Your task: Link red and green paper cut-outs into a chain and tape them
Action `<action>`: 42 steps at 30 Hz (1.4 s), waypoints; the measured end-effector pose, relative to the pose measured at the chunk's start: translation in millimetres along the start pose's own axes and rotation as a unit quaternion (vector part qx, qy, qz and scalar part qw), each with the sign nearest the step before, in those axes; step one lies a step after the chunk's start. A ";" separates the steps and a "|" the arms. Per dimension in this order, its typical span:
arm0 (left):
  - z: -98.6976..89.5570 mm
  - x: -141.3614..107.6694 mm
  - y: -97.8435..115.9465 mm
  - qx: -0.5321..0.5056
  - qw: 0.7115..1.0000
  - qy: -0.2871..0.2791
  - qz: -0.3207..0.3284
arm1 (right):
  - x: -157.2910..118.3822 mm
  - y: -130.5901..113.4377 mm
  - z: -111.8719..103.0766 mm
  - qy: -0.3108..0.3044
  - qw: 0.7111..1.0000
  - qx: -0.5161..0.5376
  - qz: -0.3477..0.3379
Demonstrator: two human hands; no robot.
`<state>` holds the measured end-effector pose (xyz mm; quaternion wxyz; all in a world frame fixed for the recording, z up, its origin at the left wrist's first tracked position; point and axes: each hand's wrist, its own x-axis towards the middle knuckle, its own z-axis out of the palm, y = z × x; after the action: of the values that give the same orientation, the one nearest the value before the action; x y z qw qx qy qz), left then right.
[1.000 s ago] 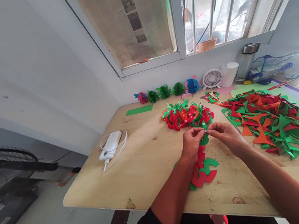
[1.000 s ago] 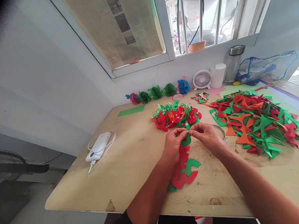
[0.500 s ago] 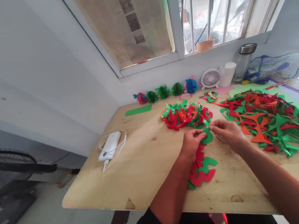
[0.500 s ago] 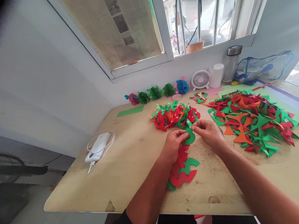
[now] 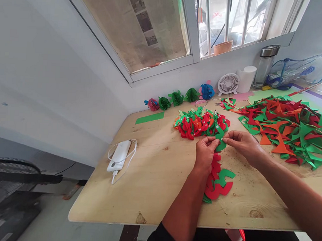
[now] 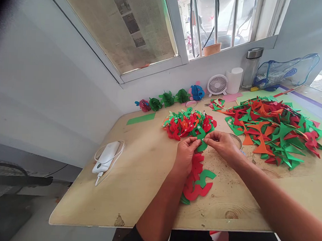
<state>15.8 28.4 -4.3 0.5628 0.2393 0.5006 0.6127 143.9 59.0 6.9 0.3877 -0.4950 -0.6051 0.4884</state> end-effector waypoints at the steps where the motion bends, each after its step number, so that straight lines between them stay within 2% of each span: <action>1: 0.2 0.0 -0.1 0.000 1.000 0.002 0.000 | 0.0 -0.1 0.1 -0.002 1.000 0.002 0.000; 12: 2.4 -2.3 0.6 -0.024 1.000 -0.018 -0.006 | -2.4 -6.7 2.1 0.006 1.000 0.011 0.007; 28: 1.3 -2.1 0.2 -0.001 1.000 -0.026 -0.014 | -1.6 -8.5 2.7 0.028 1.000 -0.005 0.013; 42: 2.4 -0.9 -1.0 -0.012 0.999 -0.035 0.007 | -2.5 -5.8 2.6 0.033 0.997 -0.069 -0.024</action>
<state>18.5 28.3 -4.0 0.5782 0.2572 0.4718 0.6139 140.7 55.9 12.0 0.3842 -0.5220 -0.6360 0.4188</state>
